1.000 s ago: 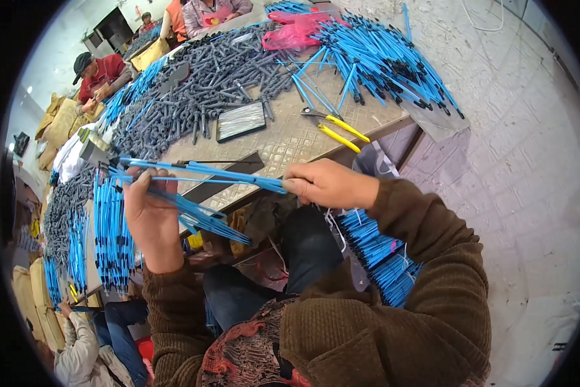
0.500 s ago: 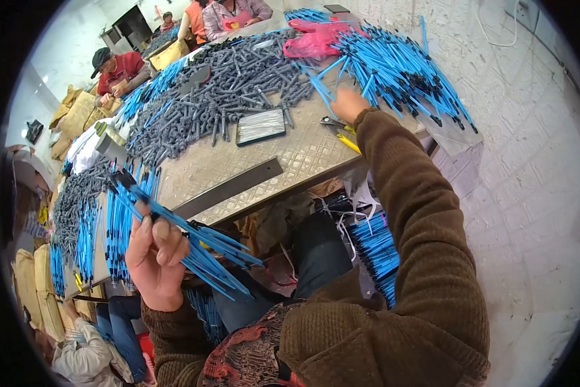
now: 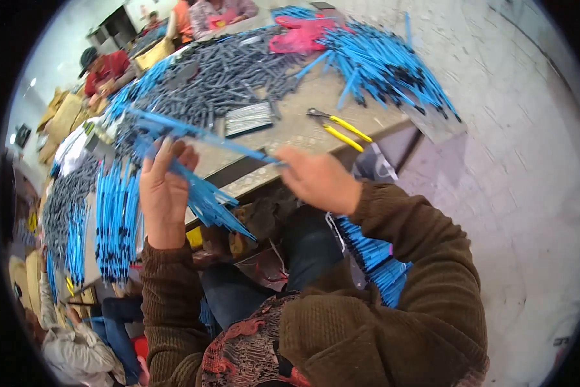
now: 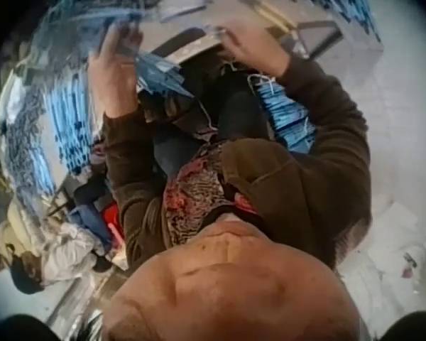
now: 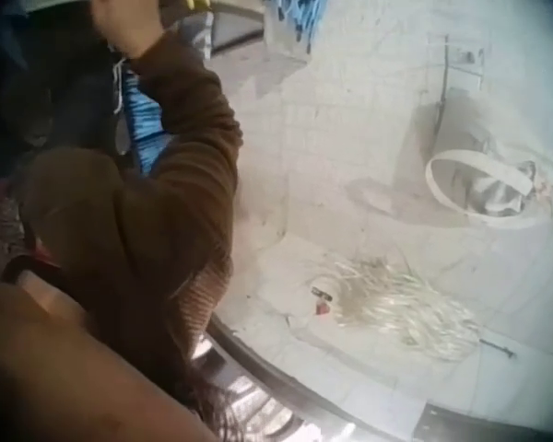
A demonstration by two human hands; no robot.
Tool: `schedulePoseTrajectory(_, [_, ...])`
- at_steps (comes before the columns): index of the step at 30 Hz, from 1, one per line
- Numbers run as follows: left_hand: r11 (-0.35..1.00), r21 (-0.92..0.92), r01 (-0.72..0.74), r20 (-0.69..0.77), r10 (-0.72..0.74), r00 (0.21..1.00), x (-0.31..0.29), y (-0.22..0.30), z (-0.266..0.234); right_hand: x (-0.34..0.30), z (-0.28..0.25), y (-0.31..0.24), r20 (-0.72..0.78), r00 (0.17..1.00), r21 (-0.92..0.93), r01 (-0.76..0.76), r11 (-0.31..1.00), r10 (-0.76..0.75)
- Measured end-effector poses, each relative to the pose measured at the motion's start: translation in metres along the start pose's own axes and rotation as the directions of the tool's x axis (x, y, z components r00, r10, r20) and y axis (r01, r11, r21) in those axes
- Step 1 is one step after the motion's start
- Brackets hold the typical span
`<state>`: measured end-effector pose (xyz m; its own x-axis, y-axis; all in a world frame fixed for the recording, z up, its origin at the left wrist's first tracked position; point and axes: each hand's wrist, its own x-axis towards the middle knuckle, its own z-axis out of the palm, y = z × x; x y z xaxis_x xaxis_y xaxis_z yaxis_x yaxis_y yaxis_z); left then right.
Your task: Assembling blue wire bundles into circular metal fixtures at a manufacturing workstation.
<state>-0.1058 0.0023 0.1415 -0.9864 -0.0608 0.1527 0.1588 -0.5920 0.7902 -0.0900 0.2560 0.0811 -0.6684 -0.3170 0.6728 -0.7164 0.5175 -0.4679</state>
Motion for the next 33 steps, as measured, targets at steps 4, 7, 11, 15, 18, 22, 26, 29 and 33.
schedulePoseTrajectory(4, [0.991,0.048,-0.124,-0.084,0.128,0.988,-0.005,-0.01,0.01,-0.007,-0.008,-0.008,0.077,0.995,0.055,-0.062,0.997,0.058])
schedulePoseTrajectory(7, [0.986,-0.119,-0.114,-0.024,0.112,0.993,-0.017,-0.005,0.008,0.0,-0.032,-0.004,0.429,0.864,0.229,-0.386,0.894,0.263])
schedulePoseTrajectory(11, [0.942,-0.334,0.024,0.258,0.066,0.964,-0.041,0.013,-0.007,0.014,-0.087,0.097,0.058,0.98,-0.665,-0.104,0.74,0.19])
schedulePoseTrajectory(15, [0.927,-0.34,0.158,0.345,-0.033,0.938,-0.053,0.017,0.006,-0.01,-0.156,0.191,-0.206,0.957,-0.954,-0.243,0.177,0.204])
schedulePoseTrajectory(18, [0.939,-0.275,0.206,0.35,-0.102,0.931,-0.061,0.02,0.019,-0.019,-0.172,0.19,-0.121,0.952,-0.975,-0.166,0.145,0.28])
schedulePoseTrajectory(22, [0.99,0.048,0.135,0.063,-0.138,0.988,-0.065,0.019,0.026,-0.024,-0.173,0.148,-0.113,0.979,-0.969,-0.146,0.198,0.17])
schedulePoseTrajectory(26, [0.984,0.055,0.168,0.173,-0.175,0.969,-0.056,0.015,0.006,-0.032,-0.193,0.095,-0.179,0.974,-0.916,-0.217,0.338,0.14])
schedulePoseTrajectory(29, [0.986,0.036,0.165,0.13,-0.168,0.977,-0.054,0.015,0.011,-0.034,-0.206,0.061,-0.28,0.944,-0.872,-0.326,0.366,0.175])
schedulePoseTrajectory(33, [0.988,0.063,0.138,0.133,-0.146,0.98,-0.05,0.014,0.009,-0.032,-0.221,0.002,-0.418,0.887,-0.74,-0.457,0.493,0.196])
